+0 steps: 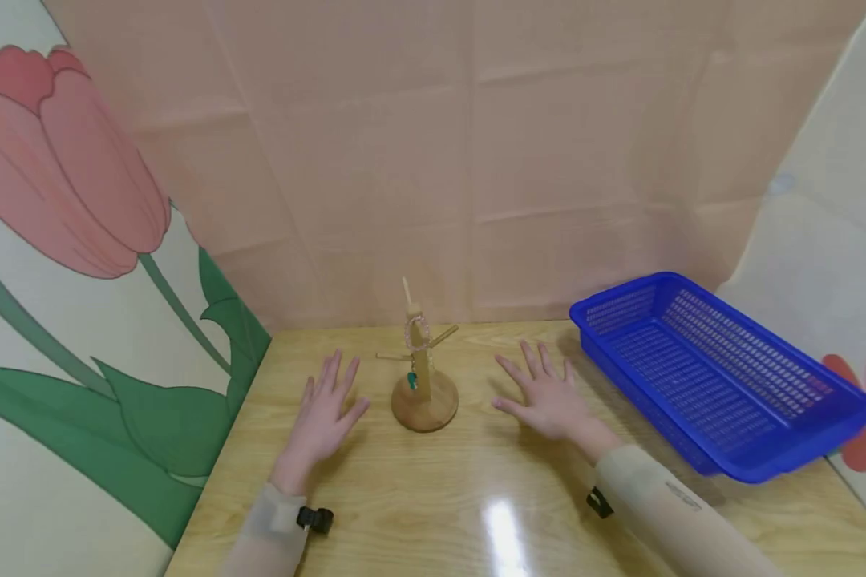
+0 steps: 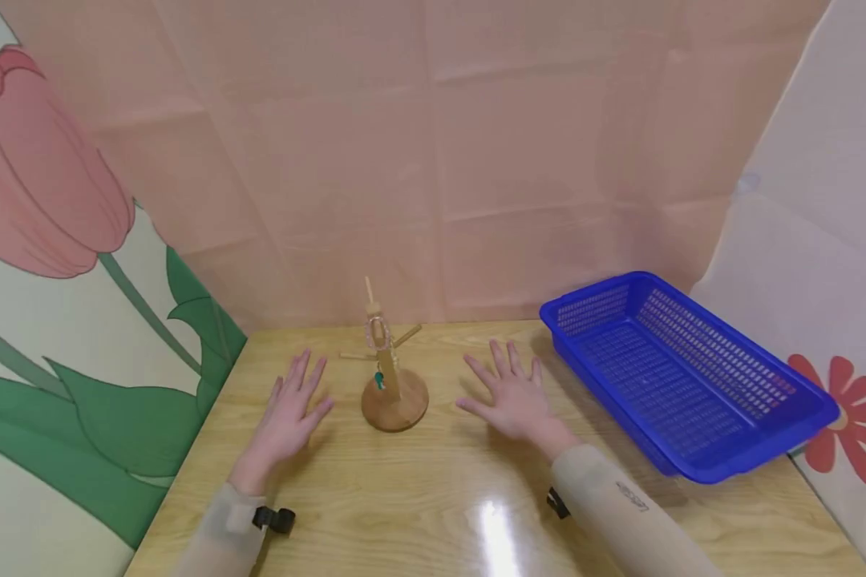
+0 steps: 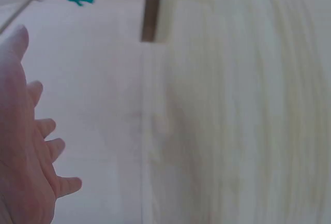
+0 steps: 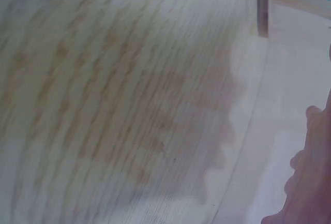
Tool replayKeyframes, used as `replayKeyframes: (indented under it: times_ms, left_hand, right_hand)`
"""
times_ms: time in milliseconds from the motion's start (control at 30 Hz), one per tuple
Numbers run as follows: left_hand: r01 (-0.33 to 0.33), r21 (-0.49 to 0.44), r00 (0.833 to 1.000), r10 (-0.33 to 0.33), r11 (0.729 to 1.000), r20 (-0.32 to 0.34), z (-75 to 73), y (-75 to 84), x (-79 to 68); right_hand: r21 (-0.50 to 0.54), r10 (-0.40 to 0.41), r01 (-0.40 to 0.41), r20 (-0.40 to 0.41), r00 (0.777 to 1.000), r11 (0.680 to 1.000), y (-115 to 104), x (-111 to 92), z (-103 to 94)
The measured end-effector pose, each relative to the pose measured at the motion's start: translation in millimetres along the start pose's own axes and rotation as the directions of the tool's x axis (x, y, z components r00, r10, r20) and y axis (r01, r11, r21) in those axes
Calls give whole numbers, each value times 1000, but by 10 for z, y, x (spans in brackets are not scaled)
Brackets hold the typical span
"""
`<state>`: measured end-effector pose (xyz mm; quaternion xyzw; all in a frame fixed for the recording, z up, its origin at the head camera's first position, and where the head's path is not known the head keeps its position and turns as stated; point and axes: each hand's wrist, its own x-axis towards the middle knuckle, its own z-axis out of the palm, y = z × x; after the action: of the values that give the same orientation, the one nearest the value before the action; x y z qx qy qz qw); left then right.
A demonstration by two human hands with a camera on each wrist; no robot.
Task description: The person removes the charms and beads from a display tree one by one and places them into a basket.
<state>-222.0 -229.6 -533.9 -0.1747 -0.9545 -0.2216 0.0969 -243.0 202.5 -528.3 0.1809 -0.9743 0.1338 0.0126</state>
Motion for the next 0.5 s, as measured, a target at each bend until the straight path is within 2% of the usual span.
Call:
replayKeyframes:
  times_ms: [133, 267, 400, 500]
  left_hand:
    - [0, -98, 998, -7, 995, -70, -35, 84, 28]
    - [15, -178, 991, -37, 984, -125, -81, 181, 88]
    - [-4, -245, 979, -46, 969, -200, -126, 306, 169]
    - [-46, -305, 962, -39, 951, -269, -157, 408, 239]
  right_hand:
    - [30, -8, 9, -24, 1000, 1000, 16, 42, 32]
    - [134, 4, 2, -45, 999, 991, -3, 99, 92]
    - [270, 51, -29, -74, 996, 962, -63, 138, 98]
    - [376, 73, -28, -105, 992, 926, -130, 174, 41]
